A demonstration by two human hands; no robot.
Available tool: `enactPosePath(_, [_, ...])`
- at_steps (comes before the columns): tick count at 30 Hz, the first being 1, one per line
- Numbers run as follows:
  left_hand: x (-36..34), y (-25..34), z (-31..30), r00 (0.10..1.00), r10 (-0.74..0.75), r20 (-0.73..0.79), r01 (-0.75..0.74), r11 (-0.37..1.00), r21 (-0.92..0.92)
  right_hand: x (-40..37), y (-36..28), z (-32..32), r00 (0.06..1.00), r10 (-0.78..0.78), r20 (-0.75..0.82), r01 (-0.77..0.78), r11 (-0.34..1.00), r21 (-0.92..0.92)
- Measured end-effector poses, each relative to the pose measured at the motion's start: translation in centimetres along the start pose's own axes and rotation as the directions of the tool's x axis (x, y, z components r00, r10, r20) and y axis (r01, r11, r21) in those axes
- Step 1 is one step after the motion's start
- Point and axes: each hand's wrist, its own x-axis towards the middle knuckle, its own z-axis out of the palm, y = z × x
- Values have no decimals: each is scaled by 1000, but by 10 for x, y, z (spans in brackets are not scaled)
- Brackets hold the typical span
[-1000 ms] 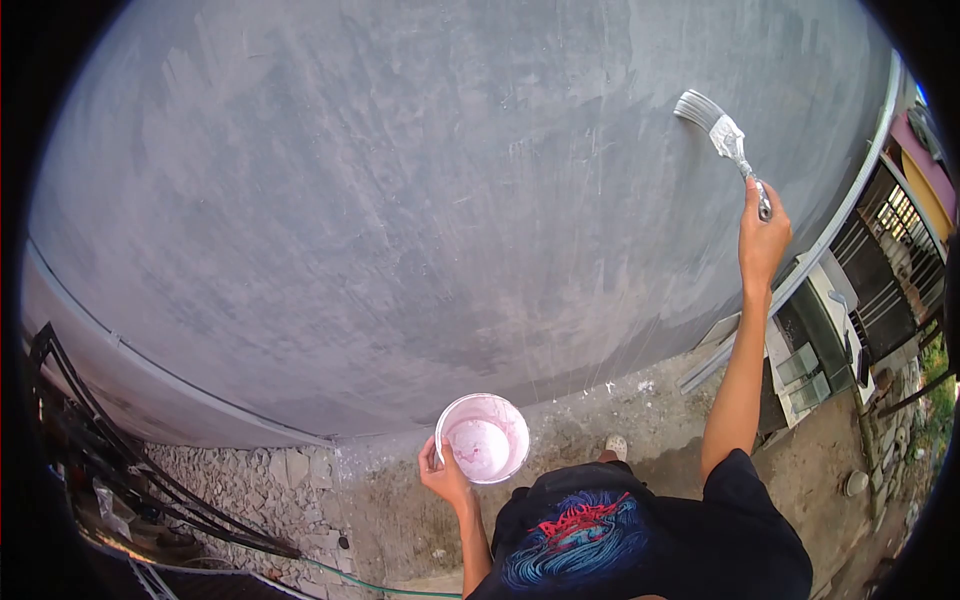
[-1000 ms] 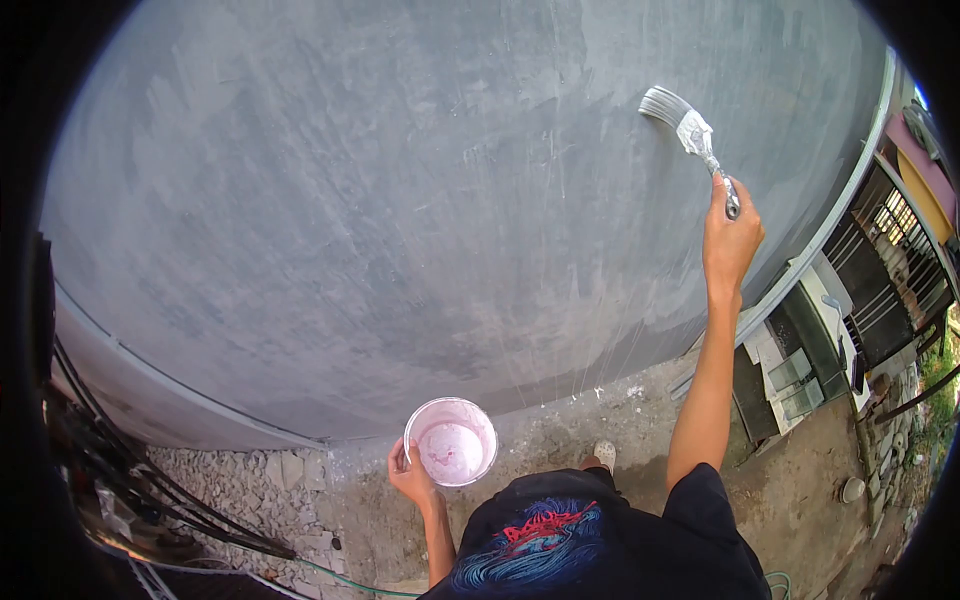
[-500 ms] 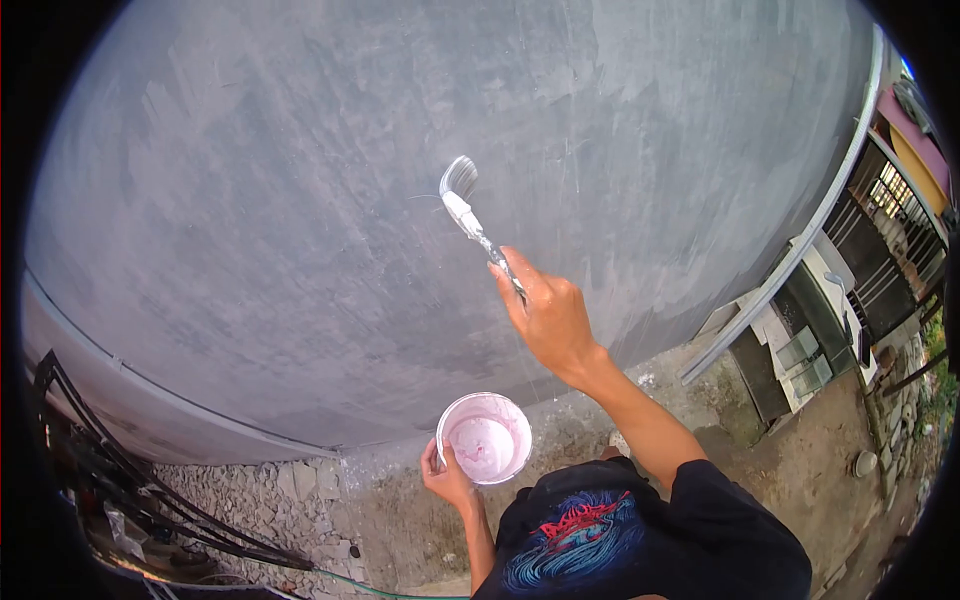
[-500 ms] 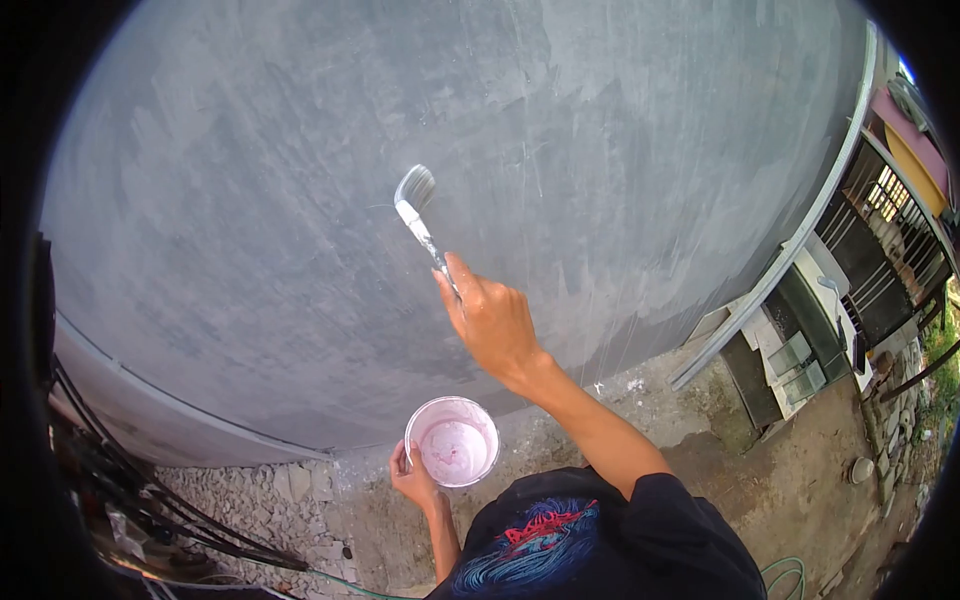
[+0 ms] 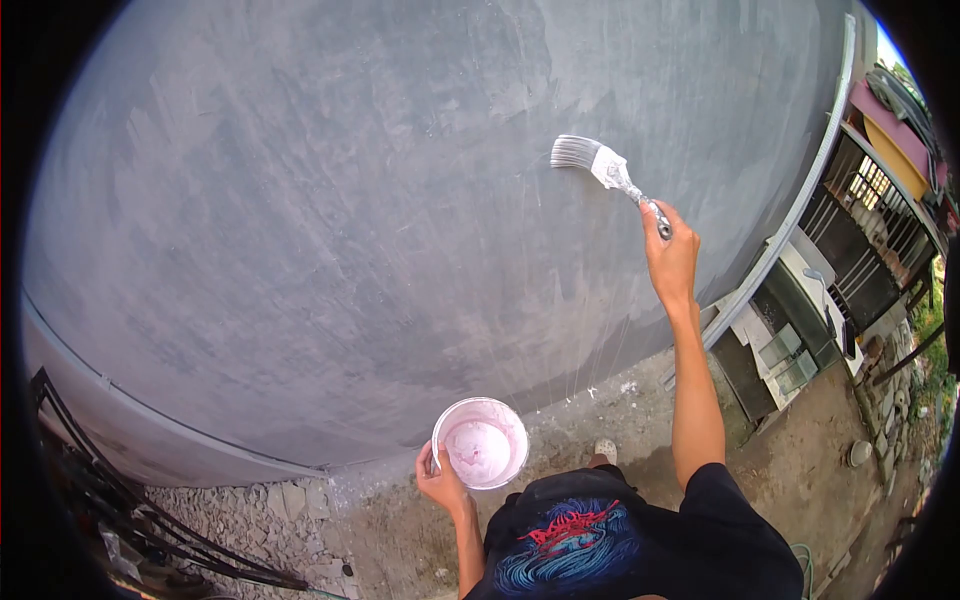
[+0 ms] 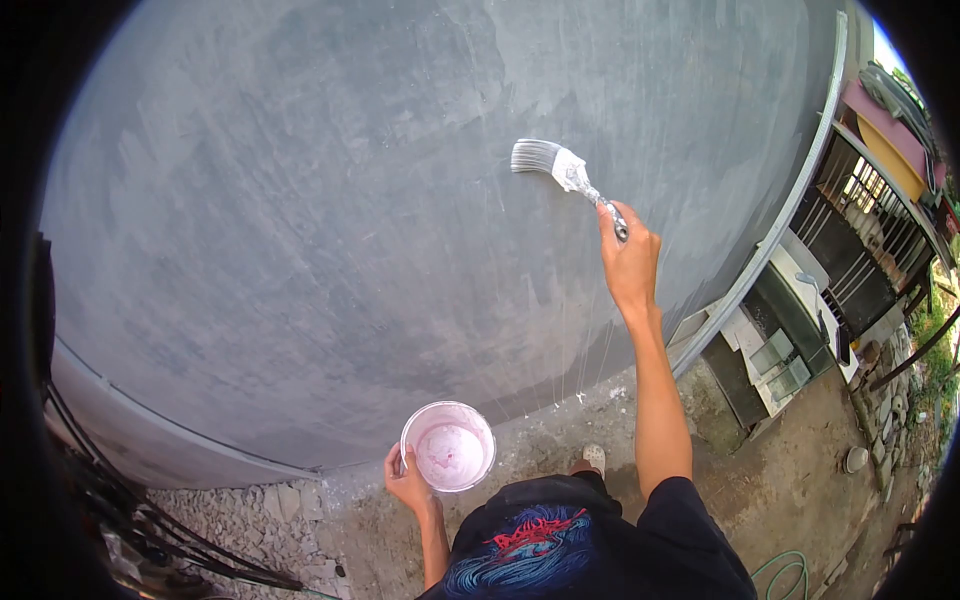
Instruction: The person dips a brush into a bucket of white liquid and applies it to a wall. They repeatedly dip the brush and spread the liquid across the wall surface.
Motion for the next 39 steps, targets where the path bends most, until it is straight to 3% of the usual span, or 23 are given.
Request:
enactPosePath(2, [-3,1,1,1000,-10,-1,10,1000,-8,6,13,-11,988,-15,-151,-2,994,-110])
enactPosePath(3, [-4,-1,2,1000,-10,6,10,1000,-16,7,15,-14,988,-14,-151,-2,994,-108])
enactPosePath(5, [-3,-2,1,1000,-4,14,5,1000,-26,8,15,-18,955,28,-294,-82,981,-174])
enactPosePath(9, [-5,-6,-4,1000,14,20,-14,1000,-8,-3,-8,-6,960,-59,-275,-10,970,-243])
enactPosePath(11, [-5,-6,-4,1000,14,17,-14,1000,-2,-16,-37,4,996,-82,-36,74,982,-174])
enactPosePath(13, [-5,-6,-3,1000,-13,13,14,999,-38,-37,-53,29,977,-205,60,209,976,-66])
enactPosePath(15, [-5,-3,-1,1000,-20,13,20,1000,-24,-56,-71,43,949,-239,207,227,971,78])
enactPosePath(16, [-5,-1,1,1000,-24,9,24,1000,-18,-63,-76,49,950,-236,206,225,971,77])
enactPosePath(18, [-5,-1,1,1000,-17,8,17,1000,-11,-75,-80,57,891,-338,304,256,925,280])
enactPosePath(21, [-3,-4,-1,1000,-2,0,2,1000,-23,-67,-72,50,894,-329,303,217,912,349])
enactPosePath(23, [-3,-5,-4,1000,6,-6,-6,999,-37,-50,-66,34,915,-190,357,86,954,286])
enactPosePath(27, [-5,-2,-8,1000,-15,-7,15,999,-43,-8,-23,11,994,-80,71,79,997,15])
enactPosePath(29, [-4,-2,-7,1000,-19,-6,19,999,-38,8,5,4,985,-120,-124,110,990,-85])
enactPosePath(30, [-3,-2,-8,1000,-11,-12,10,1000,-29,13,10,-2,985,-120,-126,110,990,-86])
enactPosePath(32, [-2,-1,-10,1000,-1,-12,1,1000,-16,15,17,-9,961,-78,-265,25,980,-200])
enactPosePath(36, [2,-1,-7,1000,-1,-9,1,999,-35,6,4,-7,952,-91,-292,19,970,-241])
enactPosePath(39, [3,0,-3,1000,-2,4,2,1000,-8,-11,-11,13,977,-172,-126,140,963,-232])
